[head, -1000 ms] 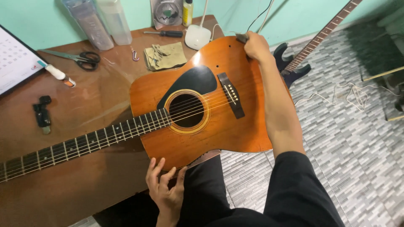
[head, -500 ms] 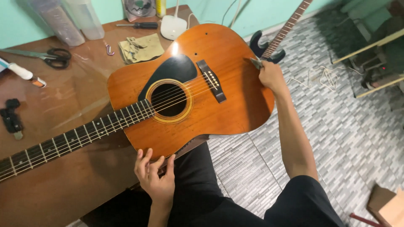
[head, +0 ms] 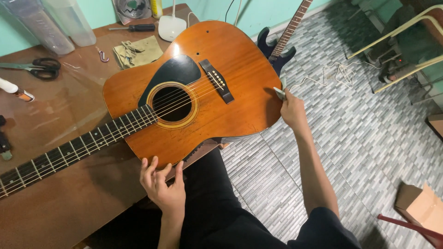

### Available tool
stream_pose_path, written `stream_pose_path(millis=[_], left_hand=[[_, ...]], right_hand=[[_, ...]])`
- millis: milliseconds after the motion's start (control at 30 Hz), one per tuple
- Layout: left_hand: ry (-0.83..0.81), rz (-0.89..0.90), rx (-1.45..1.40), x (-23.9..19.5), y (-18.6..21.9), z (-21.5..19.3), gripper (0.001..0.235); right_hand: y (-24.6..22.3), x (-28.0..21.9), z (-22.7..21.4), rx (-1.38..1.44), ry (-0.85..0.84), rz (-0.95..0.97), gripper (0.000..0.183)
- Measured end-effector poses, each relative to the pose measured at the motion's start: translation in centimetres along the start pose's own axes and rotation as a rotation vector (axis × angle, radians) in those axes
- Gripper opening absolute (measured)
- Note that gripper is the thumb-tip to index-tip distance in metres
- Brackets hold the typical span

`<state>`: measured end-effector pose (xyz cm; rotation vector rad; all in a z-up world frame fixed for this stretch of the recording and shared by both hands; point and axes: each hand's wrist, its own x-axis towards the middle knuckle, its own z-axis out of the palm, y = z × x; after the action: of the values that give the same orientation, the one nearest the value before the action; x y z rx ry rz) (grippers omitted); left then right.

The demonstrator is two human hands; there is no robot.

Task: The person cleans an acoustic guitar resting on a table using a cloth. They wipe the body, soundhole, and fretboard of the guitar.

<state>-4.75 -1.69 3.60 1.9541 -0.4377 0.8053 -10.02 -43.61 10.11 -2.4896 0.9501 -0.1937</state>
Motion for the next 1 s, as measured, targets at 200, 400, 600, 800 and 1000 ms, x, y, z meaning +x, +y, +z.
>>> stream_pose_path(millis=[200,400,600,800,1000], left_hand=[[-0.018,-0.008,0.019,0.2,0.4,-0.3,0.027],[-0.027,-0.008,0.013,0.1,0.1,-0.5,0.027],[-0.062,0.001,0.022,0.3,0.2,-1.0,0.021],[-0.071,0.067,0.021,0.5,-0.7,-1.5,0.015],[-0.117,-0.231,-0.297,1.0,0.1,-3.6,0.015]], right_hand=[[-1.9,-5.8,3.6,0.138,0.236,0.160,0.027],[-4.9,-12.2,9.1,0.196,0.401,0.098,0.056],[-5.8,-14.7,12.4,-0.417,0.601,-0.235,0.056],[-13.3,-15.5,13.8,-0.153,0.414,-0.753,0.050],[-20.1,-18.0,16.9,0.057,0.174,-1.047,0.049]])
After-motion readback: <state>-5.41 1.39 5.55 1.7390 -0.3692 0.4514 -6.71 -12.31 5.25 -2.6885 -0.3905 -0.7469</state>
